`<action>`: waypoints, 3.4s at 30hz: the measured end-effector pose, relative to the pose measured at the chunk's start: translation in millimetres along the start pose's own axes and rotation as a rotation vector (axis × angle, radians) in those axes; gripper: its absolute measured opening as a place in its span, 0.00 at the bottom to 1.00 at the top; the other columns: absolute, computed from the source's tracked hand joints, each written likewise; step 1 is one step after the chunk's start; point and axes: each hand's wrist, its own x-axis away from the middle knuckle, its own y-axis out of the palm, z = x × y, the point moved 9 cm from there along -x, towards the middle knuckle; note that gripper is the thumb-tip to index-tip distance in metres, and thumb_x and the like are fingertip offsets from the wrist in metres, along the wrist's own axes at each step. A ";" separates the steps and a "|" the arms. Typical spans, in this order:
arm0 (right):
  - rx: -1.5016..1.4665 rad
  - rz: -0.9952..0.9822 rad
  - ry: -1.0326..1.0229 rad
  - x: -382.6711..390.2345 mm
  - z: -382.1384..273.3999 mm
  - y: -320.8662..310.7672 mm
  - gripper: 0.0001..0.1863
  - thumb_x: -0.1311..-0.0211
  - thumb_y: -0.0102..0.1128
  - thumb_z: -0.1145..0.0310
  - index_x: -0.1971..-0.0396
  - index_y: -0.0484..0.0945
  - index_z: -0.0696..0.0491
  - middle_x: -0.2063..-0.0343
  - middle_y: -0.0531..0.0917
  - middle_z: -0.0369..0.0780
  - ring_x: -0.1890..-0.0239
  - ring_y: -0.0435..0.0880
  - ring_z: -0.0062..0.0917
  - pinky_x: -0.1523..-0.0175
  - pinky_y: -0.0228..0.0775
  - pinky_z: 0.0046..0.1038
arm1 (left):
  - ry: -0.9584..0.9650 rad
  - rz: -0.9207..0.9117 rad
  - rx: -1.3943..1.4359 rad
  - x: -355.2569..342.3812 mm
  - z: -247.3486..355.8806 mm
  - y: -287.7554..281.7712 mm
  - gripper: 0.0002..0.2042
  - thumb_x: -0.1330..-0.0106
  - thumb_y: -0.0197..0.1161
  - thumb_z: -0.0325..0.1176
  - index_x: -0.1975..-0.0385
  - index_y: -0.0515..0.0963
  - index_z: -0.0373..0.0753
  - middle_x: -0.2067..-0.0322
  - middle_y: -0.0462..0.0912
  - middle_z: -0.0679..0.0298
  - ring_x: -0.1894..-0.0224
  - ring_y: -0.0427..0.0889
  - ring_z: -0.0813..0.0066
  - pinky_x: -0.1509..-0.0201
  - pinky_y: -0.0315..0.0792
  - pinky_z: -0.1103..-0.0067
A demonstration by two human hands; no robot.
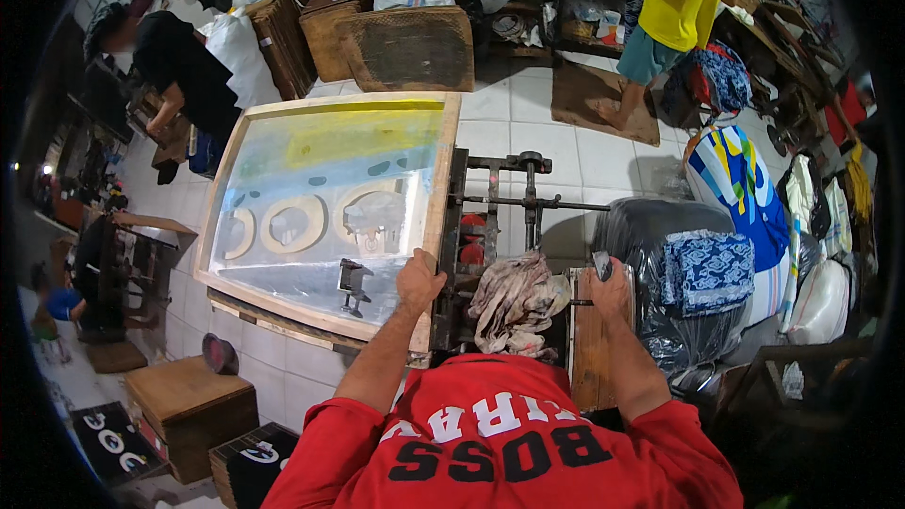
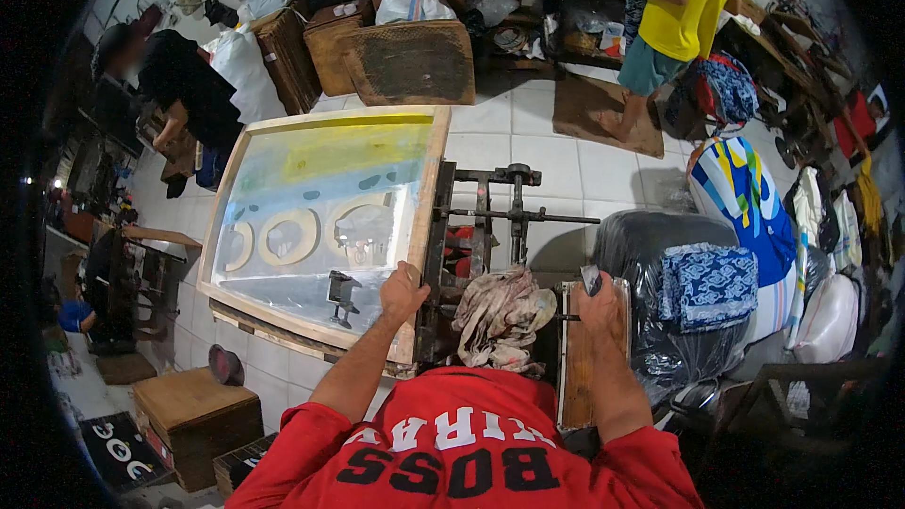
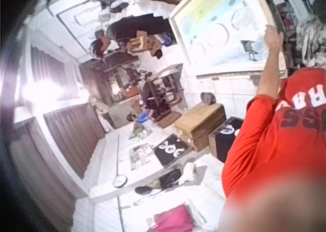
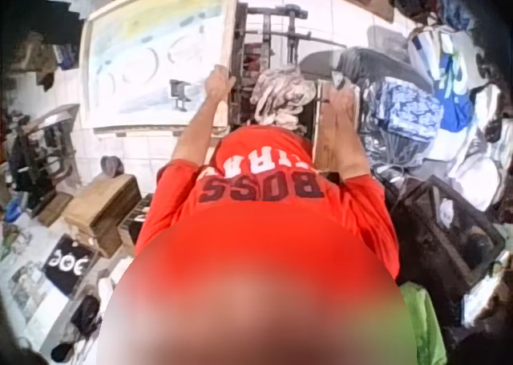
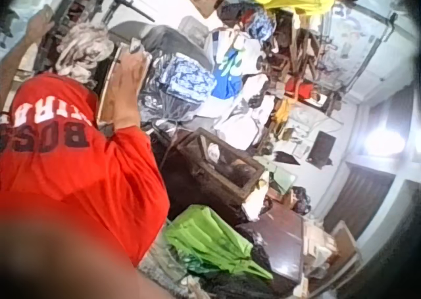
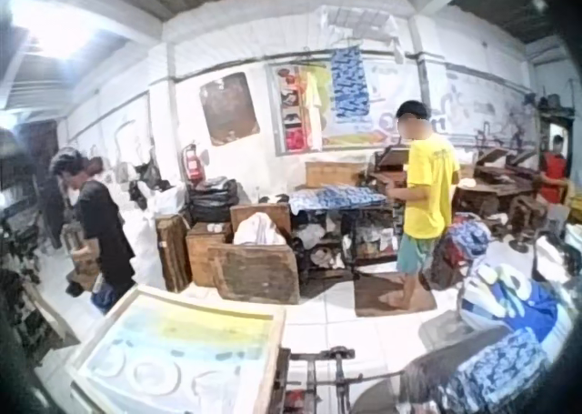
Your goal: The person adjusts a large screen-printing frame on a workbench, tightening and loosening metal clamps to secure it. They then lift the frame to inspect the stencil and wipe the surface with a cloth before placing it back down.
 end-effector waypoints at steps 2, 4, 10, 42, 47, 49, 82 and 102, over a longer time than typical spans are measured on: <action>0.025 -0.043 0.002 -0.9 0.3 3.2 0.27 0.44 0.72 0.62 0.46 0.75 0.54 0.56 0.84 0.53 0.51 0.82 0.50 0.46 0.73 0.43 | 0.026 0.037 0.003 0.9 3.4 -5.5 0.29 0.52 0.76 0.40 0.53 0.70 0.35 0.59 0.79 0.47 0.55 0.81 0.44 0.52 0.76 0.57; 0.059 -0.074 -0.008 -3.6 -2.3 3.7 0.30 0.44 0.71 0.61 0.42 0.73 0.54 0.56 0.84 0.55 0.52 0.82 0.52 0.46 0.73 0.43 | 0.035 0.068 0.040 1.4 4.5 -9.9 0.29 0.53 0.78 0.39 0.54 0.70 0.35 0.58 0.78 0.48 0.54 0.80 0.45 0.51 0.76 0.57; 0.006 0.001 -0.230 -22.3 -59.6 -8.0 0.30 0.45 0.69 0.69 0.42 0.72 0.58 0.50 0.81 0.54 0.47 0.81 0.48 0.40 0.70 0.39 | -0.042 0.029 0.154 0.1 -3.6 -9.2 0.29 0.55 0.79 0.37 0.56 0.71 0.35 0.57 0.77 0.49 0.52 0.78 0.46 0.50 0.75 0.58; 0.101 -0.810 -0.674 -92.4 -370.9 273.0 0.38 0.45 0.74 0.52 0.33 0.71 0.41 0.44 0.66 0.47 0.45 0.76 0.44 0.41 0.74 0.41 | -0.040 -0.119 0.253 -13.8 -14.9 -5.2 0.30 0.54 0.81 0.40 0.57 0.68 0.36 0.58 0.73 0.52 0.54 0.75 0.48 0.56 0.73 0.58; -0.038 -0.605 -0.677 -98.5 -358.4 273.8 0.37 0.42 0.72 0.51 0.33 0.71 0.41 0.44 0.67 0.47 0.45 0.75 0.41 0.41 0.72 0.39 | -0.023 -0.145 0.246 -14.5 -11.9 -8.5 0.30 0.53 0.80 0.39 0.56 0.68 0.37 0.57 0.73 0.52 0.54 0.75 0.47 0.55 0.73 0.57; -0.158 -0.466 -0.615 -109.9 -342.7 267.2 0.37 0.39 0.70 0.50 0.32 0.69 0.45 0.44 0.68 0.49 0.42 0.73 0.42 0.40 0.71 0.40 | -0.029 -0.162 0.231 -14.8 -11.2 -9.7 0.29 0.53 0.80 0.39 0.56 0.68 0.37 0.57 0.73 0.52 0.53 0.75 0.47 0.55 0.72 0.57; -0.429 -0.602 0.310 -93.3 -269.6 304.6 0.58 0.68 0.87 0.49 0.36 0.64 0.57 0.41 0.71 0.53 0.35 0.64 0.43 0.32 0.61 0.43 | -0.019 -0.464 0.090 -39.6 -0.3 0.5 0.41 0.52 0.81 0.41 0.42 0.63 0.32 0.53 0.74 0.43 0.48 0.76 0.41 0.50 0.74 0.55; -0.730 -0.733 0.055 -118.4 -261.9 290.4 0.30 0.34 0.66 0.62 0.37 0.67 0.56 0.58 0.80 0.43 0.56 0.82 0.24 0.58 0.79 0.27 | 0.117 0.051 0.238 -192.6 52.2 -5.6 0.50 0.50 0.71 0.41 0.29 0.52 0.26 0.45 0.73 0.44 0.44 0.73 0.46 0.43 0.73 0.61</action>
